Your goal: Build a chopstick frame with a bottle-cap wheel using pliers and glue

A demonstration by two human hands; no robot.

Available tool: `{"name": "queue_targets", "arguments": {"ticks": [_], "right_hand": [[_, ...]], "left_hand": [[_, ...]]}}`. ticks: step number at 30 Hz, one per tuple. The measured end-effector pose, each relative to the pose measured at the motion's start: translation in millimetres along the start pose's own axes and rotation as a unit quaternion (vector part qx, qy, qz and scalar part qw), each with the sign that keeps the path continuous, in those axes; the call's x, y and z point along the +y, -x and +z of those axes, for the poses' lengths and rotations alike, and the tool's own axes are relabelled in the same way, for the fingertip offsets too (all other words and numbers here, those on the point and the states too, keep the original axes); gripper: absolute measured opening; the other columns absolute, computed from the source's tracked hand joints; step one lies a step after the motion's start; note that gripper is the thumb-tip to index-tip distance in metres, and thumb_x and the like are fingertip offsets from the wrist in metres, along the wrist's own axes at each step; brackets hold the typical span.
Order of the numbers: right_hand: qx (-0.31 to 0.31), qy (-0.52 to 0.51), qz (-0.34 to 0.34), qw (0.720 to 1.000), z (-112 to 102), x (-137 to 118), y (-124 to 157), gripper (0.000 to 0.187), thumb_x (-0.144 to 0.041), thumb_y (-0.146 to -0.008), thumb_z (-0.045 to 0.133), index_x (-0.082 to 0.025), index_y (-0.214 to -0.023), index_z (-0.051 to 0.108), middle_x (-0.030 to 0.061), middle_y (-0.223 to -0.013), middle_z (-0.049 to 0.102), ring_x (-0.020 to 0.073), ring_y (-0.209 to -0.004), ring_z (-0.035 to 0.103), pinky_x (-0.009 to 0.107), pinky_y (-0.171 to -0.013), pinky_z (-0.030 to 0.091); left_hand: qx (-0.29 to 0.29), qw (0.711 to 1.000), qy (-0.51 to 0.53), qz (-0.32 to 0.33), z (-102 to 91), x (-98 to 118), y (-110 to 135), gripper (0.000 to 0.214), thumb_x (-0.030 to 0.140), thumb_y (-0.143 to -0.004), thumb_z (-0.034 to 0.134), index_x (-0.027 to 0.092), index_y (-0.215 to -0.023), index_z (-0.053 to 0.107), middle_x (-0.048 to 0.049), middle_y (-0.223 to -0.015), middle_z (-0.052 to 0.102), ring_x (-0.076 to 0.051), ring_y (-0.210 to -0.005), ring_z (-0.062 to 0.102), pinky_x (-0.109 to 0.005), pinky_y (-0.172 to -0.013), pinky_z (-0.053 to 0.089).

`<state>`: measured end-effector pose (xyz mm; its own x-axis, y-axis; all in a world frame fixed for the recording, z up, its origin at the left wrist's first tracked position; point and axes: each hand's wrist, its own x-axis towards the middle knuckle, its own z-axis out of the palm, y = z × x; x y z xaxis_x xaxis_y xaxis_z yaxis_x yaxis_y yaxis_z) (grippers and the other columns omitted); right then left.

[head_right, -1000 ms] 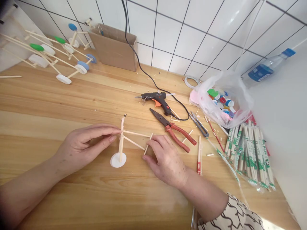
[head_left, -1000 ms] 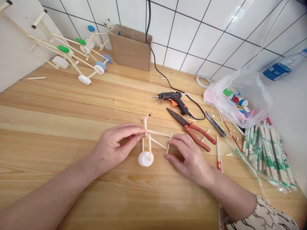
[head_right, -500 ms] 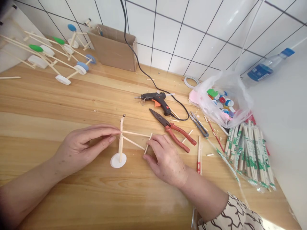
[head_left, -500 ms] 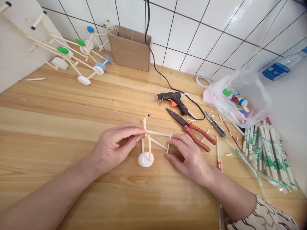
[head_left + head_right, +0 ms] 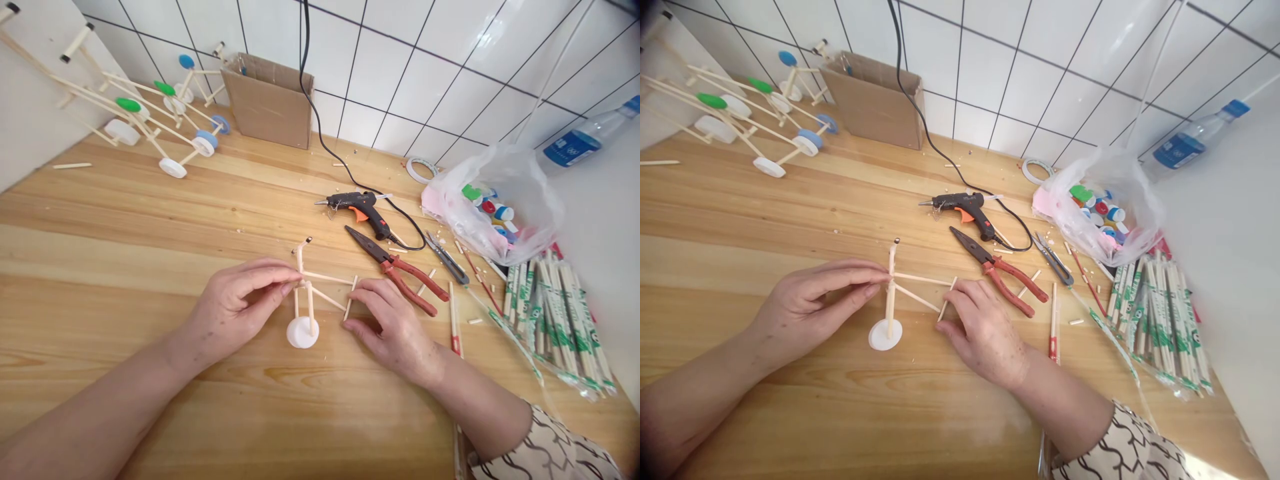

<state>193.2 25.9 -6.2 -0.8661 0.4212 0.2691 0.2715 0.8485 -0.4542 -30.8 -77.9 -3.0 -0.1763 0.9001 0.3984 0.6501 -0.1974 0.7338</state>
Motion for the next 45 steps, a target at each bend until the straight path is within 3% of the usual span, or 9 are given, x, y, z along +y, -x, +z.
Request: {"name": "queue_targets", "arguments": {"ticks": [11, 45], "right_hand": [[0.006, 0.007, 0.001, 1.000, 0.1, -0.9, -1.4, 0.024, -0.022, -0.085, 0.060, -0.016, -0.108, 0.056, 0.0135, -0.108, 0.060, 0.0252, -0.101, 0.057, 0.043, -0.085, 0.052], [-0.001, 0.007, 0.005, 1.000, -0.7, -0.6, -1.9, 0.025, -0.019, -0.083, 0.060, -0.016, -0.108, 0.055, 0.0132, -0.108, 0.058, 0.0246, -0.100, 0.056, 0.042, -0.086, 0.051]], "left_hand": [[-0.005, 1.000, -0.001, -0.021, -1.2, 1.7, -1.5, 0.015, 0.025, -0.084, 0.057, 0.025, -0.090, 0.071, -0.0020, -0.093, 0.074, -0.017, -0.081, 0.069, -0.028, -0.076, 0.059], [-0.008, 1.000, 0.004, -0.022, -1.0, 2.9, -2.2, 0.015, 0.023, -0.084, 0.057, 0.025, -0.091, 0.070, -0.0023, -0.093, 0.074, -0.016, -0.082, 0.069, -0.027, -0.076, 0.059]]}}
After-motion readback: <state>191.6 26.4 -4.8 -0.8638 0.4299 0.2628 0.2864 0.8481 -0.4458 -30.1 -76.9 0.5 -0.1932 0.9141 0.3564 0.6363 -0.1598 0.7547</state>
